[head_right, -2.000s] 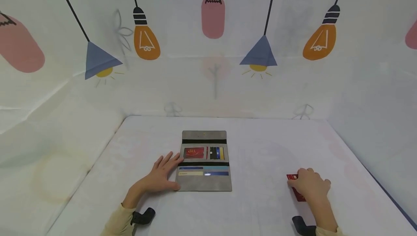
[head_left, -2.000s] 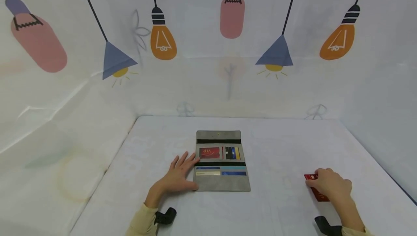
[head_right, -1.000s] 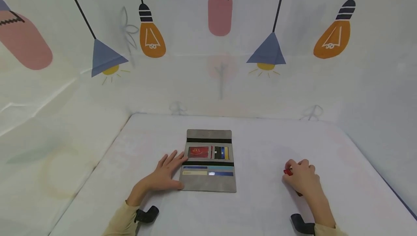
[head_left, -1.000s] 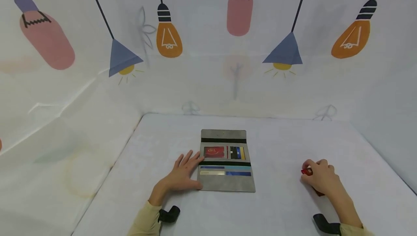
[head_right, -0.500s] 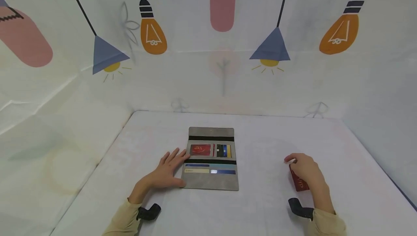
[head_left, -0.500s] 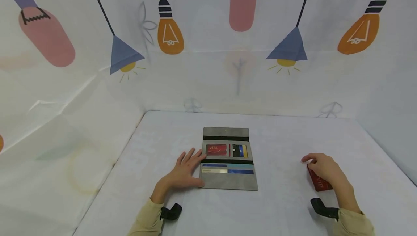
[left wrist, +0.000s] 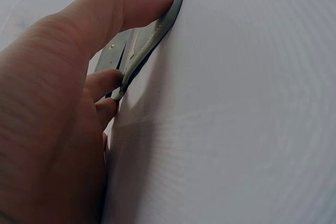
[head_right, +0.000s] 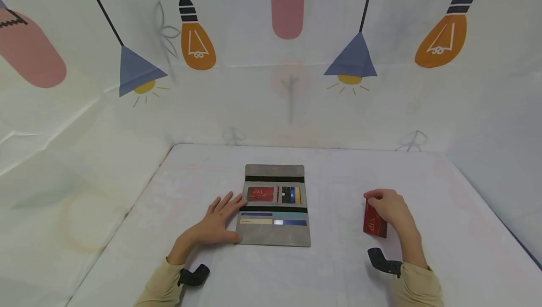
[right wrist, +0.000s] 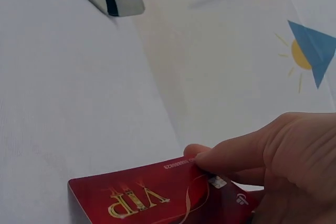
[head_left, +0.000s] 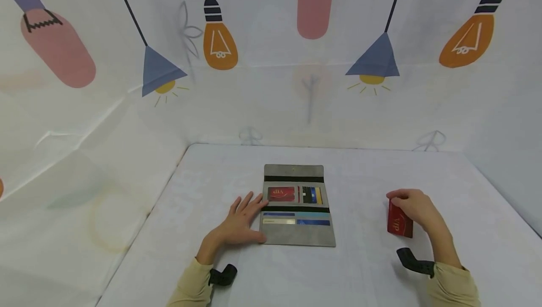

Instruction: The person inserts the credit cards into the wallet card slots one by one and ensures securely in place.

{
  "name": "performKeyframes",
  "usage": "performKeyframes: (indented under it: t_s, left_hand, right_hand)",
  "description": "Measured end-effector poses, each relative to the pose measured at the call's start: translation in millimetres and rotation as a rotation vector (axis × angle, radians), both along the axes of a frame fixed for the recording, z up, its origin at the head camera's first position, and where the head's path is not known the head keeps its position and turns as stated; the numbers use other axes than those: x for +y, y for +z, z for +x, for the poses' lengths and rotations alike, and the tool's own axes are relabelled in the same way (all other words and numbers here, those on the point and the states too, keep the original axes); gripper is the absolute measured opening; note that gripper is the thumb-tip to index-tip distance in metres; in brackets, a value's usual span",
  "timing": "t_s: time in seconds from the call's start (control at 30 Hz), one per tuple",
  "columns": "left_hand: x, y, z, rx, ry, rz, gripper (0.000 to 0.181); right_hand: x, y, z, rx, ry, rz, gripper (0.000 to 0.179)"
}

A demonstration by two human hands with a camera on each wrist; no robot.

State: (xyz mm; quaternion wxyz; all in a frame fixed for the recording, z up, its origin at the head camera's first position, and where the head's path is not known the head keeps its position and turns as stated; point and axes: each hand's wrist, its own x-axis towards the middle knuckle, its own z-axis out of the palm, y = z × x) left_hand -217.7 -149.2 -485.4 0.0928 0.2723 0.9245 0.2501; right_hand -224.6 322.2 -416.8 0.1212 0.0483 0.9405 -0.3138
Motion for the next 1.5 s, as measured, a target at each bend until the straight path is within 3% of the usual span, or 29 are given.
performKeyframes:
  t_s: [0.33, 0.53, 0.83, 1.03, 1.5]
  left_hand:
    - [2.4, 1.2, 1.7, -0.009, 0.021, -0.004, 0.091]
    - [3.5, 3.1, 2.9, -0.017, 0.024, 0.006, 0.091]
    - [5.1, 4.6, 3.1, -0.011, 0.024, 0.006, 0.09]
    - [5.6, 4.1, 2.6, -0.005, 0.019, 0.014, 0.09]
    - [3.9, -0.4, 3.0, -0.012, 0.04, -0.004, 0.092]
  right_hand:
    - [-19.6, -0.1, -4.0, 0.084, -0.074, -0.099, 0.041]
    - [-35.0, -0.6, -5.8, 0.119, -0.077, -0.182, 0.042]
    - [-53.2, 5.3, -12.9, 0.144, -0.106, -0.172, 0.044]
    - [-66.8, 6.5, -18.3, 0.164, -0.125, -0.228, 0.044]
    - [-100.2, -11.7, -30.3, 0.222, -0.277, -0.44, 0.04]
